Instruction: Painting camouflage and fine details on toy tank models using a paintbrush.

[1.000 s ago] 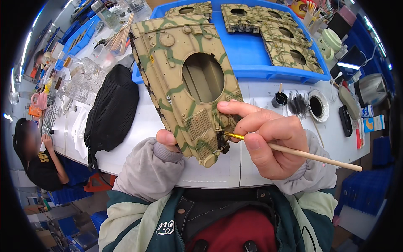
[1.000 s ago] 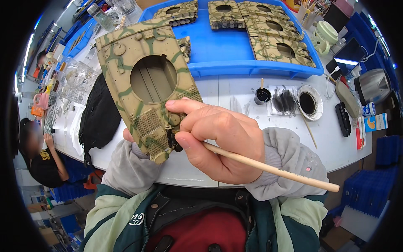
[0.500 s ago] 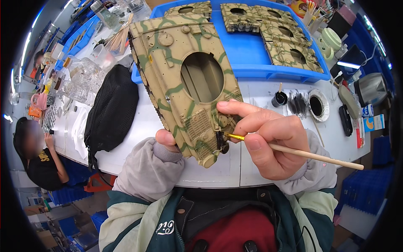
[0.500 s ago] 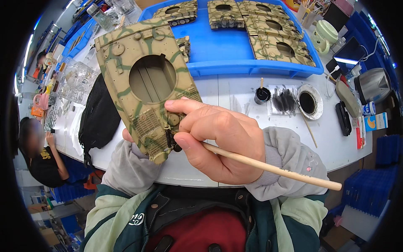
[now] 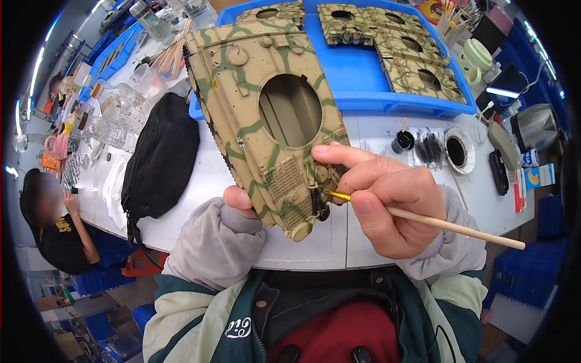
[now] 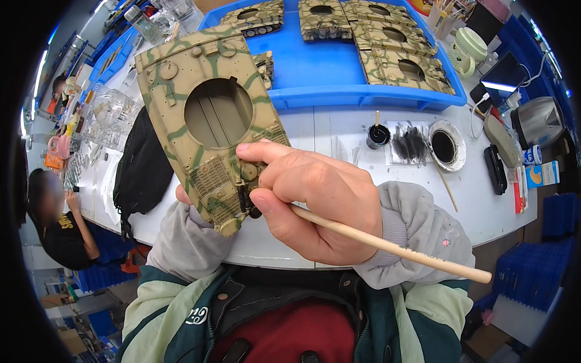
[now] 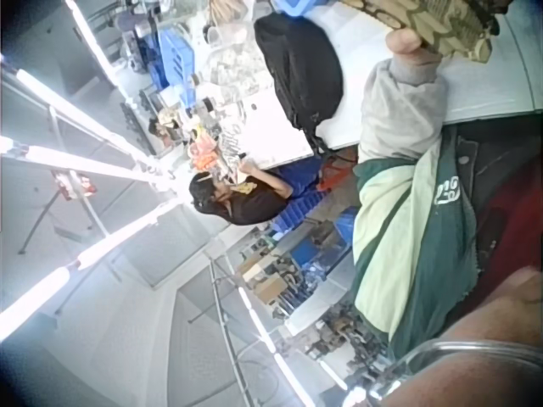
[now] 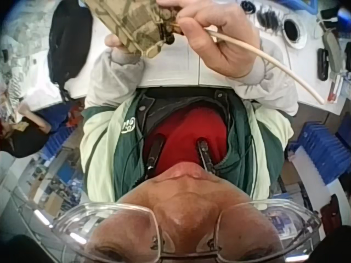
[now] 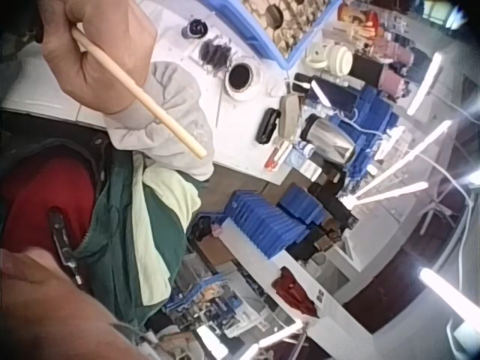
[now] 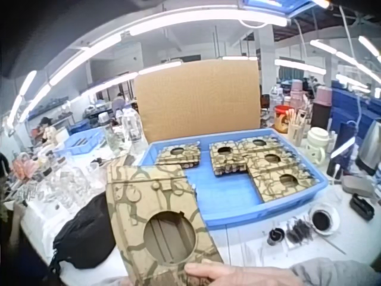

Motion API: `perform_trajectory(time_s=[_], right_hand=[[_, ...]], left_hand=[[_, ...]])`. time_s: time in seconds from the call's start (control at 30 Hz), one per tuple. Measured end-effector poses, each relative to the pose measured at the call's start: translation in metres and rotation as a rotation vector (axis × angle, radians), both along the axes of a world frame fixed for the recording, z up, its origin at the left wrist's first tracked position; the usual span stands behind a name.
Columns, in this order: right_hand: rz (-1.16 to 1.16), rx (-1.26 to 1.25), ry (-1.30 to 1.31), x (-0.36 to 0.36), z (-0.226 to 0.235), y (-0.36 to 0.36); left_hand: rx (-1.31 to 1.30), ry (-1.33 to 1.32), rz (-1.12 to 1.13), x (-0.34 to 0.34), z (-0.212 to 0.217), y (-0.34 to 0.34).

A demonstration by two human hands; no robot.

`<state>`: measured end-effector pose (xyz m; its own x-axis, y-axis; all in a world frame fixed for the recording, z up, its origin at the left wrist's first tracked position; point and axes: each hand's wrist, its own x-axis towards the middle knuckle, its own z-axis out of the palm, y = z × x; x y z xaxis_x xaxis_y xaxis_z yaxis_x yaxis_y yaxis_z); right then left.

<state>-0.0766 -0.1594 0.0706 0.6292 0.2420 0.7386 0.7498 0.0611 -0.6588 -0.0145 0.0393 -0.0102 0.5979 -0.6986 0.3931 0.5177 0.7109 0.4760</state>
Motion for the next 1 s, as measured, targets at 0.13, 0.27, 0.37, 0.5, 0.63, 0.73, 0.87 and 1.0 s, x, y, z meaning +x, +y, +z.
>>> perform_trajectory(time_s=[0.13,0.27,0.37,0.5,0.63,0.73,0.87,1.0], right_hand=[[-0.017,0.005,-0.005,0.000,0.000,0.001],[-0.008,-0.013,0.007,-0.001,0.000,-0.001],[-0.002,-0.022,0.002,-0.001,0.001,-0.002],[-0.011,0.000,-0.007,0.001,0.003,0.000],[0.015,0.059,0.052,0.003,0.013,-0.004],[-0.070,0.135,0.117,-0.002,0.024,-0.004],[-0.132,0.223,0.131,-0.002,0.040,-0.024],[-0.295,0.226,0.070,-0.008,0.051,-0.043]], left_hand=[[-0.064,-0.024,0.011,0.001,0.000,-0.004],[-0.093,-0.060,-0.007,0.001,-0.001,-0.006],[-0.078,-0.042,0.027,-0.002,-0.002,-0.003],[-0.057,0.017,0.011,-0.003,0.001,-0.002],[-0.085,0.010,-0.085,0.003,0.001,0.000],[-0.067,-0.063,-0.088,0.007,-0.004,0.001],[0.068,0.103,-0.293,0.021,-0.006,0.018],[0.180,0.372,-0.526,0.027,0.011,0.015]])
